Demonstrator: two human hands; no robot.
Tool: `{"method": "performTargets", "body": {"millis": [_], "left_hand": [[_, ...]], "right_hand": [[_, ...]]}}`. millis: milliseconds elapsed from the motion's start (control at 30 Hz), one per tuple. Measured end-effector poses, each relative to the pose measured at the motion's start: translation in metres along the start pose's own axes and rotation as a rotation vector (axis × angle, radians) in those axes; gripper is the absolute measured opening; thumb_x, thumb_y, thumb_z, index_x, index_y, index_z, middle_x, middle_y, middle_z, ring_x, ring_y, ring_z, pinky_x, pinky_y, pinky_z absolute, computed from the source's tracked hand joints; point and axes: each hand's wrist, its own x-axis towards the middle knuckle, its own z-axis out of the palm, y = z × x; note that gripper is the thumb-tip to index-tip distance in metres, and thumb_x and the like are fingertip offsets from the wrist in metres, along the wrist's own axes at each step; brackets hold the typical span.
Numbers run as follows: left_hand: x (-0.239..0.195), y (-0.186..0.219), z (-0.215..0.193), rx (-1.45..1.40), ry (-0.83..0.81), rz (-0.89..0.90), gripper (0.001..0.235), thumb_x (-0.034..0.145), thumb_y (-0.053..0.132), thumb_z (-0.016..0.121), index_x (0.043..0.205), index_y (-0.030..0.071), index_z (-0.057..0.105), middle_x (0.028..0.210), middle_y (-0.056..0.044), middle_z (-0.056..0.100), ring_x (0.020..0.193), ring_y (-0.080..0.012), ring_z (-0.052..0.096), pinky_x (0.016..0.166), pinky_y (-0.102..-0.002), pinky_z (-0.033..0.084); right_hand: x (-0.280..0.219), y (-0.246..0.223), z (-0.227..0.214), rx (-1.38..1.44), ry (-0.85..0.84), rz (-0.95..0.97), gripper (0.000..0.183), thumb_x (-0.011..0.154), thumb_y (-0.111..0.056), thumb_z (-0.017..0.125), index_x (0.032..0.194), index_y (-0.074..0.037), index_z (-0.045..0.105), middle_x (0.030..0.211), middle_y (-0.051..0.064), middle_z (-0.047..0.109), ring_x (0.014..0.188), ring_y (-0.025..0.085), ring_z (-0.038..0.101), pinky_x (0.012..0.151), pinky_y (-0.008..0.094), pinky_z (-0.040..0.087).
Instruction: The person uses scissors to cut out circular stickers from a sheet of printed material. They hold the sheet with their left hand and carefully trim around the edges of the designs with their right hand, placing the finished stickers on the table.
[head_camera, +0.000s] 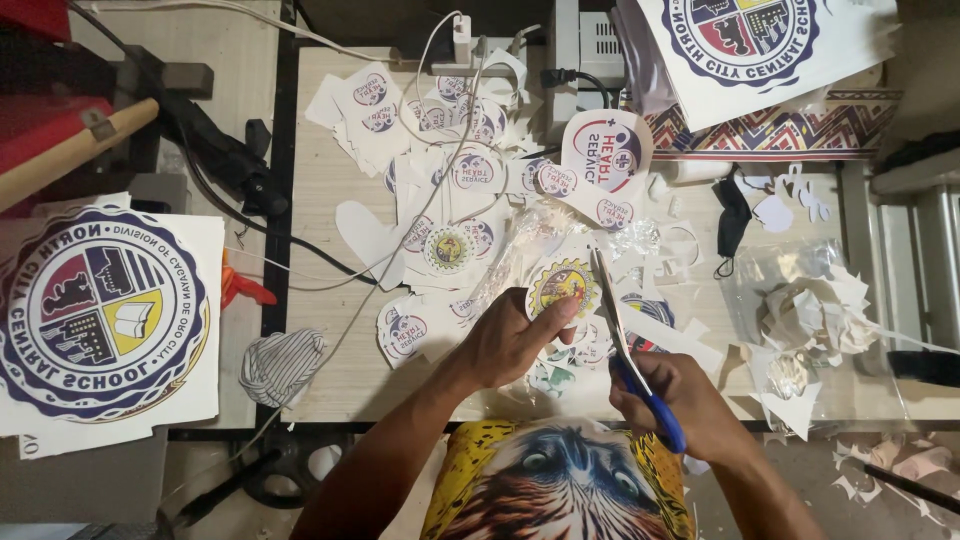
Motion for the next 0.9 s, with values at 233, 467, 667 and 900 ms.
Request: {"method": "performTargets", "body": {"millis": [233, 467, 667, 900], "left_hand": [[-0.001, 0.004, -0.007, -0.025, -0.075, -0.066, 0.055, 0.104, 0.051, 0.046, 0.087, 0.003, 0.068, 0.072, -0.004, 0.066, 0.067, -0.0147, 0.059, 0.066, -0.034, 0.051], [-0.001, 0.004, -0.016, -0.091, -0.136, -0.079, 0.051, 0.102, 0.050, 0.049, 0.090, 0.003, 0.066, 0.074, -0.005, 0.067, 0.072, -0.0146, 0.063, 0.072, -0.033, 0.053], [0.000, 0.003, -0.022, -0.119, -0.201, -0.047, 0.048, 0.103, 0.049, 0.050, 0.097, 0.003, 0.065, 0.076, -0.005, 0.065, 0.074, -0.0142, 0.061, 0.073, -0.033, 0.052], [0.001, 0.005, -0.023, -0.143, -0.231, -0.072, 0.047, 0.103, 0.048, 0.052, 0.098, 0.003, 0.065, 0.079, -0.004, 0.065, 0.076, -0.0128, 0.062, 0.072, -0.032, 0.052]], "right_hand": [[-0.005, -0.014, -0.014, -0.164, -0.016, -0.015, 0.011, 0.080, -0.010, 0.078, 0.078, -0.001, 0.071, 0.058, -0.002, 0.055, 0.053, 0.006, 0.048, 0.046, 0.025, 0.037], [-0.008, -0.017, -0.028, -0.044, -0.054, 0.145, 0.015, 0.078, -0.009, 0.079, 0.077, 0.002, 0.068, 0.054, 0.002, 0.056, 0.046, 0.011, 0.048, 0.043, 0.027, 0.034], [-0.009, -0.020, -0.039, -0.192, -0.070, 0.076, 0.016, 0.078, -0.011, 0.080, 0.074, 0.001, 0.069, 0.055, -0.001, 0.057, 0.047, 0.009, 0.046, 0.044, 0.027, 0.033], [-0.008, -0.014, -0.042, -0.187, -0.083, 0.111, 0.017, 0.079, -0.010, 0.078, 0.072, 0.002, 0.068, 0.051, 0.001, 0.057, 0.045, 0.011, 0.047, 0.042, 0.028, 0.033]]}}
